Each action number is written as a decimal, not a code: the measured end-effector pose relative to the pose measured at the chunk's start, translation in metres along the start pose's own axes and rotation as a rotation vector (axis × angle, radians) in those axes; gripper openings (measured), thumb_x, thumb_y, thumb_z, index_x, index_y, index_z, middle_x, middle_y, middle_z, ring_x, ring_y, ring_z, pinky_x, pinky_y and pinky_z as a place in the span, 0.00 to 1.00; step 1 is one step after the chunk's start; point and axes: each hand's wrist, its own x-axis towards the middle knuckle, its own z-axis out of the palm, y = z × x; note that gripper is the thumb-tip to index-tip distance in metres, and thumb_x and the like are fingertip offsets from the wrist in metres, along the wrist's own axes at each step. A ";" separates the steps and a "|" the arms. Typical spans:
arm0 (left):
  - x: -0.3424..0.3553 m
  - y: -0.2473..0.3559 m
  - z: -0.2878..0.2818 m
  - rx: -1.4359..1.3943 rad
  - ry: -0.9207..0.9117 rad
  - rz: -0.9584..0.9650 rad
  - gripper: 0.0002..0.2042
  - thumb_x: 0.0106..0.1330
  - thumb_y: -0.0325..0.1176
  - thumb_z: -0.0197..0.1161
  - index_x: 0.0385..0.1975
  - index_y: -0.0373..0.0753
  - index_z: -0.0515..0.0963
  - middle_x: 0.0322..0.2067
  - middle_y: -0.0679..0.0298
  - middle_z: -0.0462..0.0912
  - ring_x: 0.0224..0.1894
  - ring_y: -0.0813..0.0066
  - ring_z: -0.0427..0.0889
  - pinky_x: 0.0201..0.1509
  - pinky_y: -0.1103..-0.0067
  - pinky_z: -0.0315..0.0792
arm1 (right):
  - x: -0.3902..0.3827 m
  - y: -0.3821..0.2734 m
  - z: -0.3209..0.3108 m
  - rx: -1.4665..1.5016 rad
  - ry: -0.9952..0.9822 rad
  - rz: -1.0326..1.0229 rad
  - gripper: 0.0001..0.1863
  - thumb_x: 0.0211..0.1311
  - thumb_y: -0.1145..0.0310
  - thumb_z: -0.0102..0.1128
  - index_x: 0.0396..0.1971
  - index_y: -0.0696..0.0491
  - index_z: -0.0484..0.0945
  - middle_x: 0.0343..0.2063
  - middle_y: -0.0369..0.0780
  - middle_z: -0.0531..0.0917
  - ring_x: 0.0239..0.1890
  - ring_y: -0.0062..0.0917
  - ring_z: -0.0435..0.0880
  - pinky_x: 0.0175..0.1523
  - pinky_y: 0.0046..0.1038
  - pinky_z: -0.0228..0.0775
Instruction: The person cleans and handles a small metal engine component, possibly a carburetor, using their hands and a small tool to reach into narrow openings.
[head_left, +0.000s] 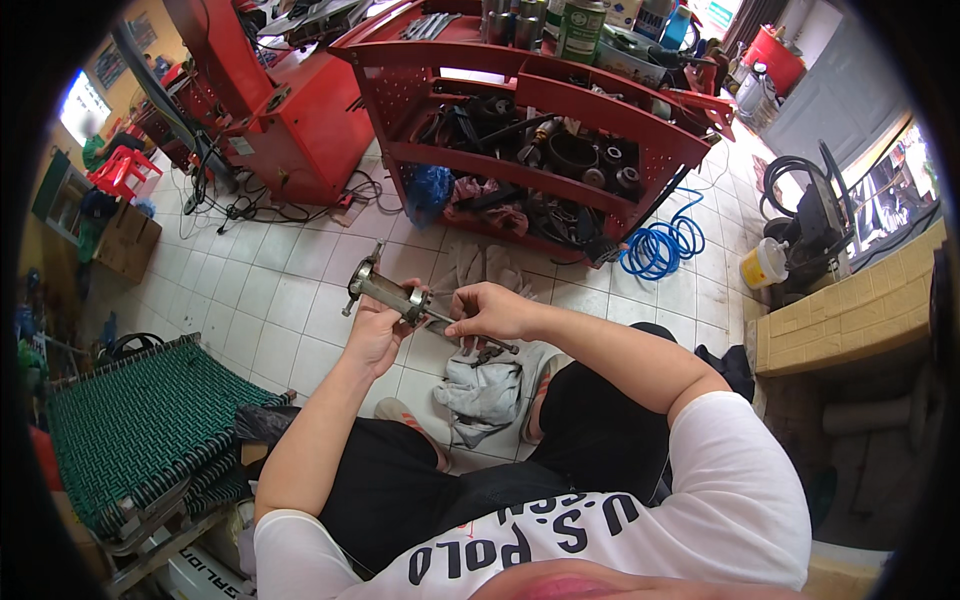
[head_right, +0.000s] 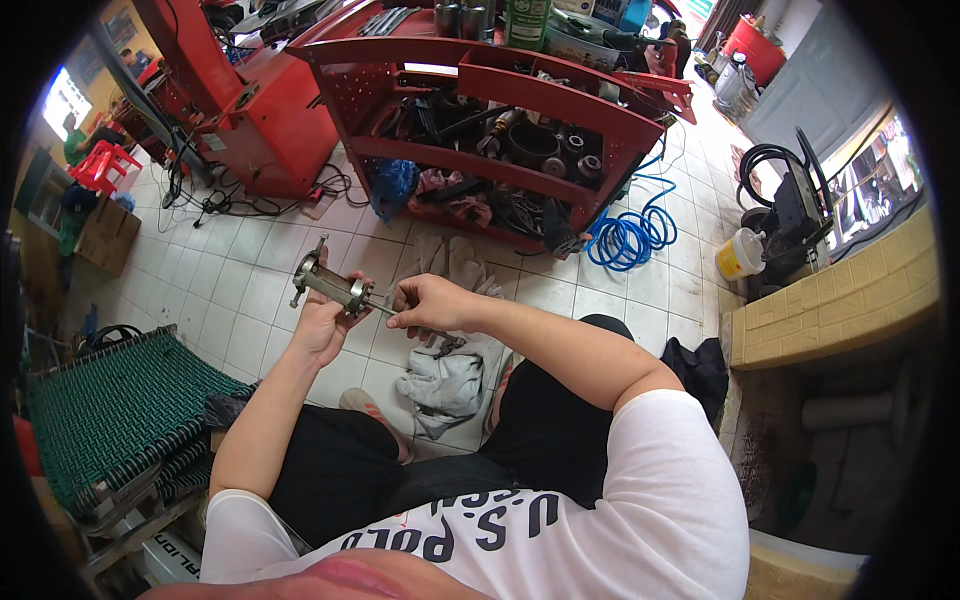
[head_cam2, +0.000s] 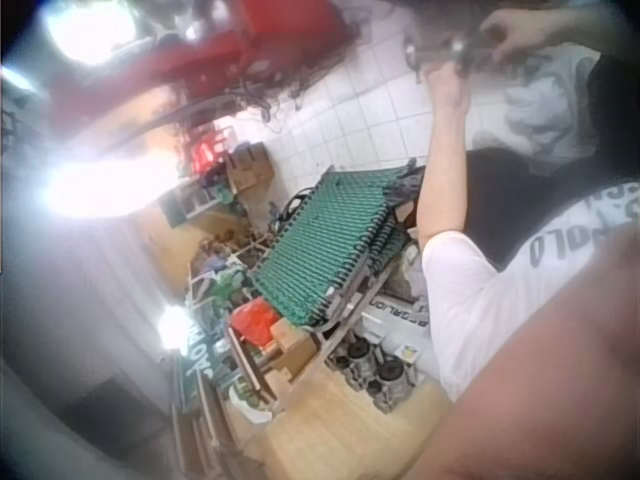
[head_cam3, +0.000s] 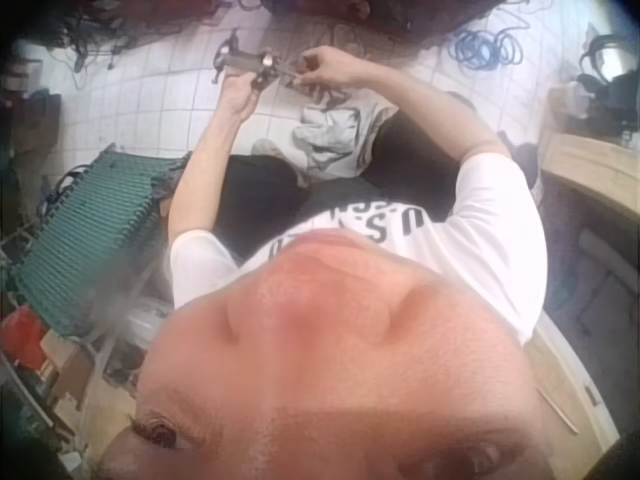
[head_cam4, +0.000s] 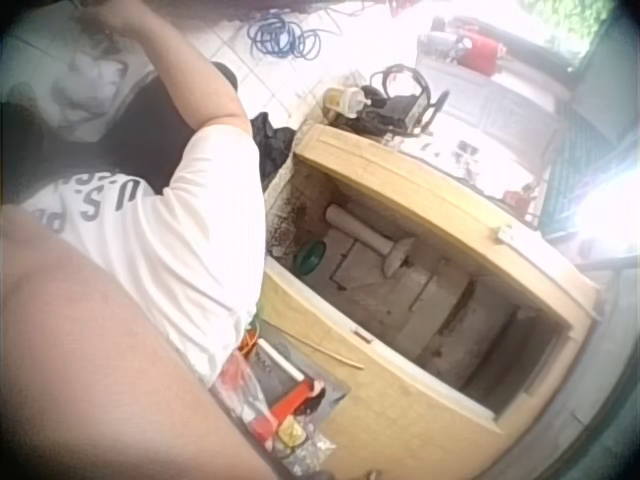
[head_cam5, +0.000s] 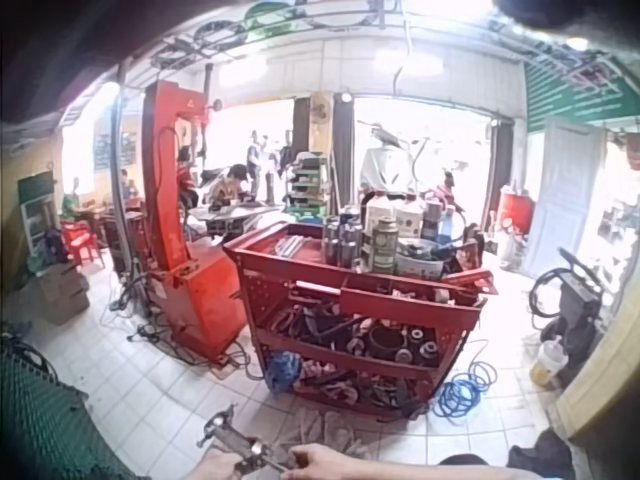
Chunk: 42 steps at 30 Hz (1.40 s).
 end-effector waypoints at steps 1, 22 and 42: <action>0.000 -0.001 -0.001 -0.003 -0.001 0.001 0.41 0.70 0.17 0.55 0.75 0.60 0.44 0.57 0.61 0.76 0.59 0.67 0.80 0.55 0.67 0.83 | 0.000 0.000 0.001 0.000 -0.001 0.000 0.12 0.65 0.66 0.71 0.32 0.55 0.75 0.29 0.34 0.82 0.29 0.19 0.85 0.33 0.24 0.80; 0.000 0.002 -0.004 -0.019 0.016 0.005 0.42 0.69 0.17 0.53 0.76 0.62 0.42 0.57 0.62 0.76 0.57 0.69 0.80 0.53 0.69 0.82 | 0.002 0.002 -0.003 0.121 -0.074 0.052 0.09 0.73 0.66 0.61 0.37 0.57 0.77 0.32 0.39 0.86 0.30 0.21 0.87 0.32 0.24 0.80; 0.000 0.002 -0.004 -0.057 0.004 0.026 0.42 0.70 0.18 0.54 0.76 0.63 0.44 0.57 0.62 0.76 0.58 0.69 0.80 0.53 0.70 0.83 | 0.000 -0.003 0.003 0.129 0.038 0.004 0.14 0.64 0.69 0.70 0.30 0.54 0.71 0.26 0.36 0.83 0.26 0.19 0.85 0.26 0.23 0.78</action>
